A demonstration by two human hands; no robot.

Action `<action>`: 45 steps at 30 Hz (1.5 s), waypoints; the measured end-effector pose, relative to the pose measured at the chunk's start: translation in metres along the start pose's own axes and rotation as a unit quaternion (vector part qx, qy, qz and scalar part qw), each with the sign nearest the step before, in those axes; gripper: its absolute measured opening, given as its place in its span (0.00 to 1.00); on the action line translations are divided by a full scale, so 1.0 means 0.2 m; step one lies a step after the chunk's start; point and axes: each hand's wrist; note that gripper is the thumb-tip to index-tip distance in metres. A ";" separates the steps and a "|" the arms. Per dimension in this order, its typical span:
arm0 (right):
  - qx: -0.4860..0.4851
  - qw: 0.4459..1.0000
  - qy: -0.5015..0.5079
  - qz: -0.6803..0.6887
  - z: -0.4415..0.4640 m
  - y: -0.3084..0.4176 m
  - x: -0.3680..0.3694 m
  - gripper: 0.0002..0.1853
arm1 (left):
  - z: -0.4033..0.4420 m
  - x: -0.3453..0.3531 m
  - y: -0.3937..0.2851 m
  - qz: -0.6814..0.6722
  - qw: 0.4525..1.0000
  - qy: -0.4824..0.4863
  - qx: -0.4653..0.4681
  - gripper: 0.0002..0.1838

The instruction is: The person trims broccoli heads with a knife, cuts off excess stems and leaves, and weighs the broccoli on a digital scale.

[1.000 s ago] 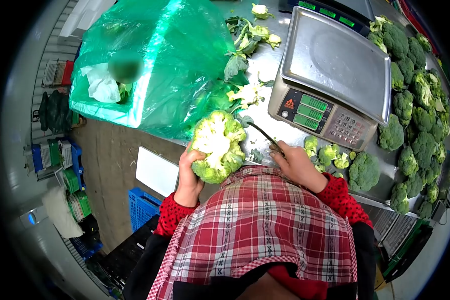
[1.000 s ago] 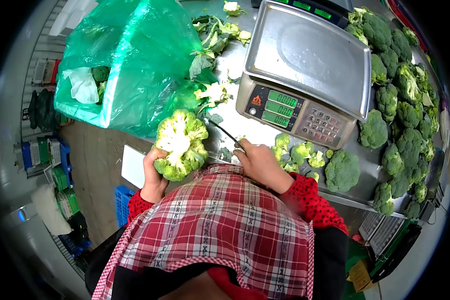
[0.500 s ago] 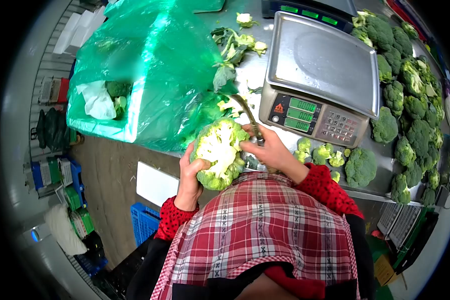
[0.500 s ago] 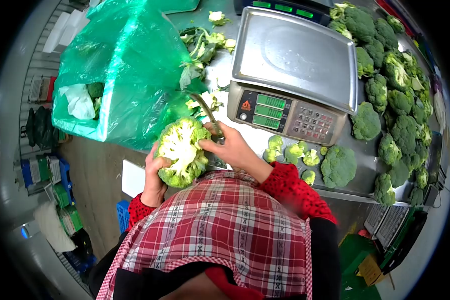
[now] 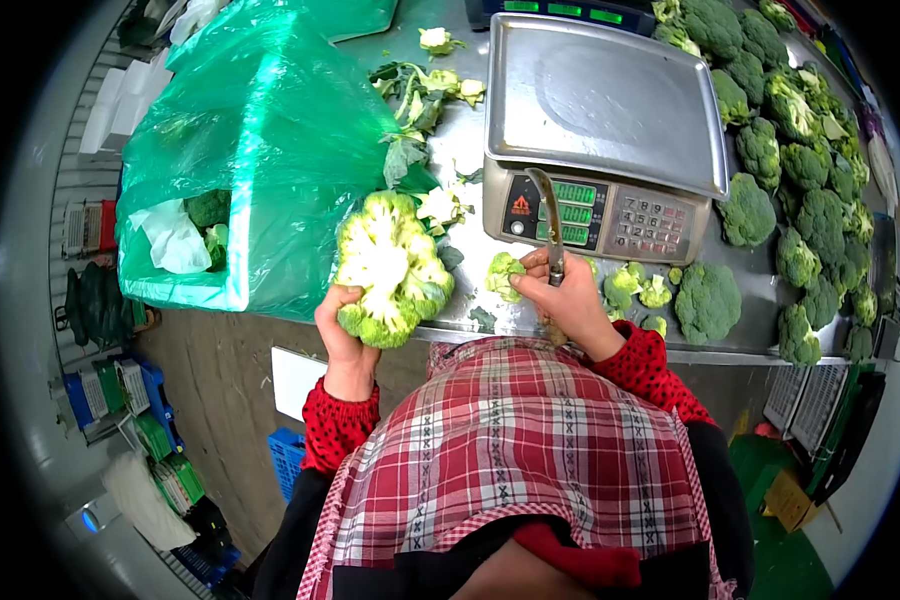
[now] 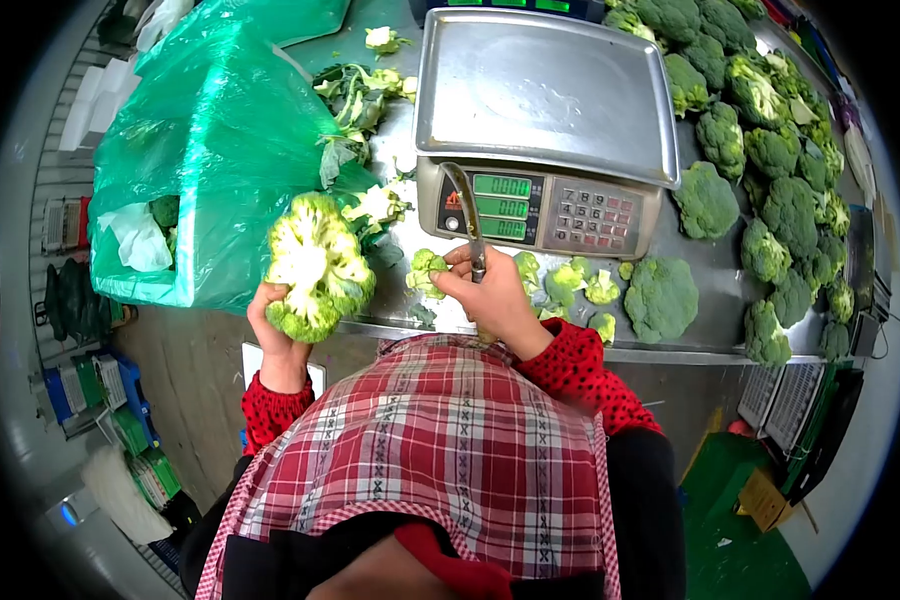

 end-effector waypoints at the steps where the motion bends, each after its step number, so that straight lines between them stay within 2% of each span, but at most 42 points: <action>1: -0.049 0.997 -0.011 -0.061 0.01 -0.05 -0.01 0.19 | 0.00 0.07 -0.03 0.016 1.000 0.000 0.004 0.31; 2: -0.050 0.997 -0.015 -0.060 0.00 -0.09 -0.02 0.19 | 0.02 0.15 -0.05 0.033 0.999 0.001 0.008 0.31; 4: -0.094 0.988 -0.029 -0.122 0.00 -0.14 -0.04 0.22 | 0.09 0.36 -0.11 0.144 0.983 0.071 0.089 0.35; 5: -0.110 0.978 -0.036 -0.174 0.00 -0.15 -0.06 0.25 | 0.16 0.44 -0.11 0.208 0.964 0.078 0.150 0.37; 6: -0.108 0.979 -0.060 -0.161 -0.02 -0.17 -0.07 0.22 | 0.20 0.57 -0.13 0.292 0.923 0.090 0.236 0.39; 7: -0.070 0.989 -0.065 -0.113 -0.04 -0.15 -0.08 0.19 | 0.26 0.67 -0.11 0.354 0.876 0.086 0.317 0.40; 8: -0.031 0.995 -0.070 -0.066 -0.06 -0.12 -0.09 0.17 | 0.34 0.78 -0.07 0.423 0.790 0.067 0.439 0.43; 10: -0.039 0.996 -0.073 -0.030 -0.08 -0.13 -0.12 0.11 | 0.42 0.97 -0.05 0.510 0.626 0.082 0.583 0.46; 13: -0.008 0.996 -0.086 -0.034 -0.15 -0.07 -0.19 0.08 | 0.54 1.10 0.05 0.677 0.484 0.138 0.537 0.48; 15: 0.020 0.995 -0.093 -0.021 -0.21 -0.03 -0.25 0.14 | 0.54 1.08 0.08 0.649 0.497 0.156 0.554 0.47; 16: 0.008 0.994 -0.095 -0.049 -0.23 -0.05 -0.28 0.12 | 0.51 1.03 0.06 0.638 0.505 0.154 0.560 0.46; 18: -0.215 0.940 -0.126 -0.233 -0.25 -0.14 -0.29 0.09 | 0.49 0.90 0.01 0.573 0.572 0.106 0.578 0.40; 19: -0.211 0.942 -0.132 -0.227 -0.26 -0.15 -0.29 0.09 | 0.49 0.81 0.02 0.563 0.592 0.049 0.574 0.38; 20: -0.137 0.965 -0.114 -0.195 -0.29 -0.15 -0.31 0.07 | 0.49 0.74 0.03 0.561 0.593 0.021 0.577 0.31; 21: -0.064 0.980 -0.094 -0.163 -0.31 -0.14 -0.33 0.06 | 0.44 0.68 0.03 0.551 0.645 0.044 0.527 0.21; 22: -0.070 0.979 -0.077 -0.175 -0.29 -0.10 -0.36 0.07 | 0.42 0.61 0.04 0.554 0.645 0.048 0.524 0.21; 24: -0.261 0.899 -0.160 -0.314 -0.20 -0.03 -0.37 0.07 | 0.38 0.47 0.07 0.579 0.611 0.112 0.528 0.13; 26: -0.306 0.882 -0.158 -0.321 -0.12 0.13 -0.42 0.06 | 0.29 0.40 0.10 0.581 0.635 0.099 0.499 0.11; 28: -0.202 0.923 -0.111 -0.307 -0.09 0.26 -0.49 0.08 | 0.22 0.34 0.13 0.580 0.658 0.081 0.474 0.09; 30: -0.210 0.918 -0.107 -0.319 -0.02 0.37 -0.49 0.09 | 0.16 0.27 0.15 0.575 0.702 0.048 0.418 0.08; 32: -0.372 0.848 -0.154 -0.344 0.06 0.44 -0.44 0.08 | 0.12 0.22 0.17 0.568 0.714 0.043 0.408 0.07; 33: -0.313 0.883 -0.143 -0.319 0.06 0.46 -0.44 0.08 | 0.12 0.18 0.18 0.571 0.715 0.052 0.400 0.07; 38: -0.382 0.851 -0.188 -0.308 0.13 0.47 -0.41 0.08 | 0.09 0.15 0.20 0.580 0.710 0.062 0.396 0.07; 40: -0.265 0.909 -0.141 -0.289 0.08 0.45 -0.43 0.08 | 0.08 0.17 0.20 0.580 0.714 0.064 0.387 0.07; 44: -0.274 0.916 -0.187 -0.225 0.03 0.22 -0.40 0.10 | 0.10 0.21 0.20 0.581 0.711 0.075 0.388 0.08; 45: -0.195 0.945 -0.141 -0.224 -0.03 0.22 -0.41 0.11 | 0.12 0.22 0.20 0.585 0.699 0.079 0.403 0.09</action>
Point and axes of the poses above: each hand's wrist, its own z-axis towards the middle knuckle, its own x-axis out of the palm, y = z × x, and after that the axes turned 8 degrees about -x, right-handed
